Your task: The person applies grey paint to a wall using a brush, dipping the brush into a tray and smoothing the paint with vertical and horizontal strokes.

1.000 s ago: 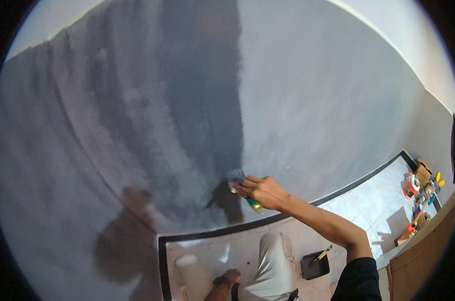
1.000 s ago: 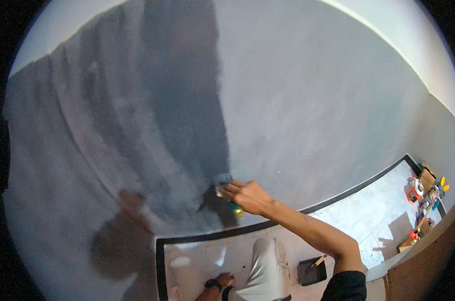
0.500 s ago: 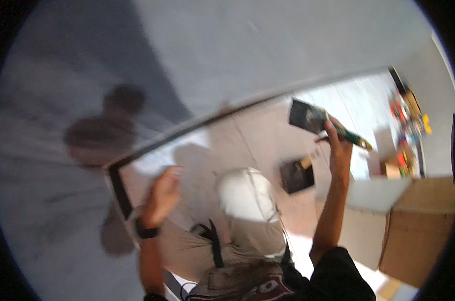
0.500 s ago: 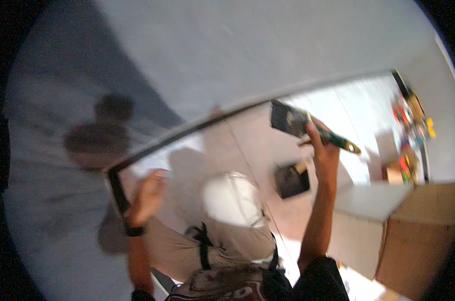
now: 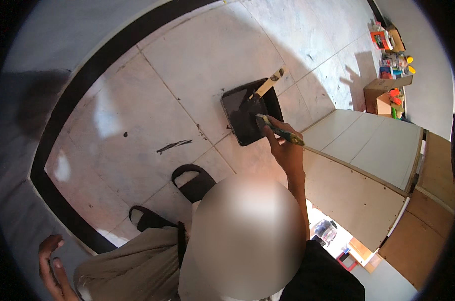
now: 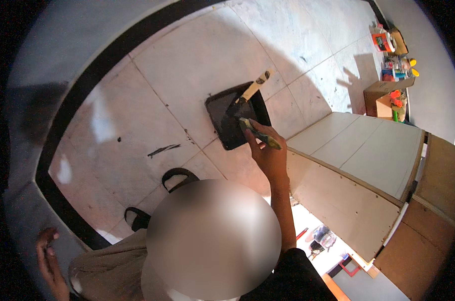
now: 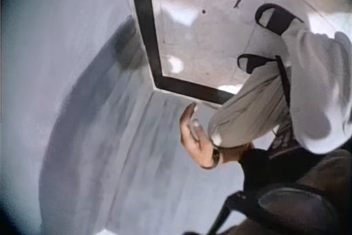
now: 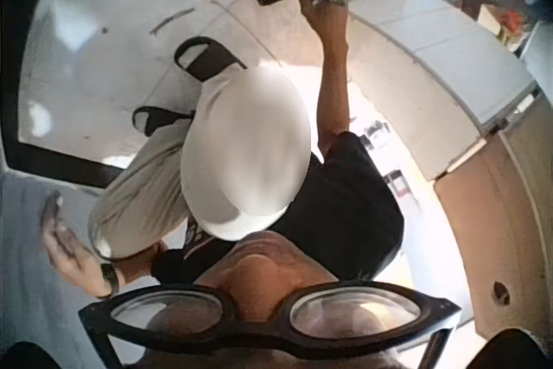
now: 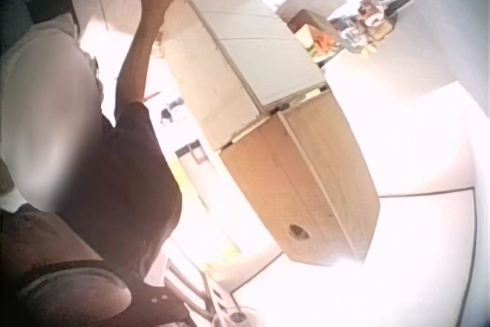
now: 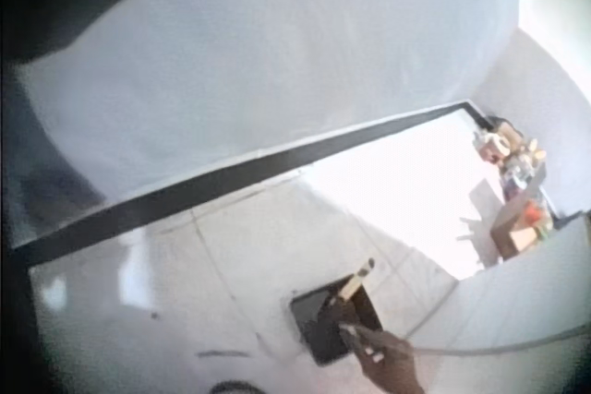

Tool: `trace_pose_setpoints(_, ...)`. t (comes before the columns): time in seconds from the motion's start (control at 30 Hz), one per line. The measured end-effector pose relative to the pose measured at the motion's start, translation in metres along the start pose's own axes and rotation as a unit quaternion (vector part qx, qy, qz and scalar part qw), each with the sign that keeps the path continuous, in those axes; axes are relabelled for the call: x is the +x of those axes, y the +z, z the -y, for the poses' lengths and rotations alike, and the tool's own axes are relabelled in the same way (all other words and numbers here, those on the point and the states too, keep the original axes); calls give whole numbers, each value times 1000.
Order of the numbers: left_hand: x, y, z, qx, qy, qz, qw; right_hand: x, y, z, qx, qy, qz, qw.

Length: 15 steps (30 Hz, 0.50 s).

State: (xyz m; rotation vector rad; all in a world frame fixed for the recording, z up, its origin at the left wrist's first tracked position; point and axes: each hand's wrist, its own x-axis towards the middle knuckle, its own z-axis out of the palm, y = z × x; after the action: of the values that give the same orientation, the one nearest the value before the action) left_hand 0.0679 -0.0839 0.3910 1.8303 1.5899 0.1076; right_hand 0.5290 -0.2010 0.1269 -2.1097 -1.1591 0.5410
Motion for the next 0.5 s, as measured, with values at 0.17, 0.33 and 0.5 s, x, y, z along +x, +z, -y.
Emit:
trace_pose_setpoints(0.17, -15, 1, -11, 69, 1, 25, 997, 7, 6, -23, -154, -79, 17, 985)
trace_pose_setpoints(0.33, -26, -4, -9, 78, 33, 33, 996, 13, 23, -29, -151, -52, -47, 986)
trace_pose_setpoints(0.5, -27, 6, -27, 87, -32, 18, 996, 11, 35, -49, -110, -51, 0, 993)
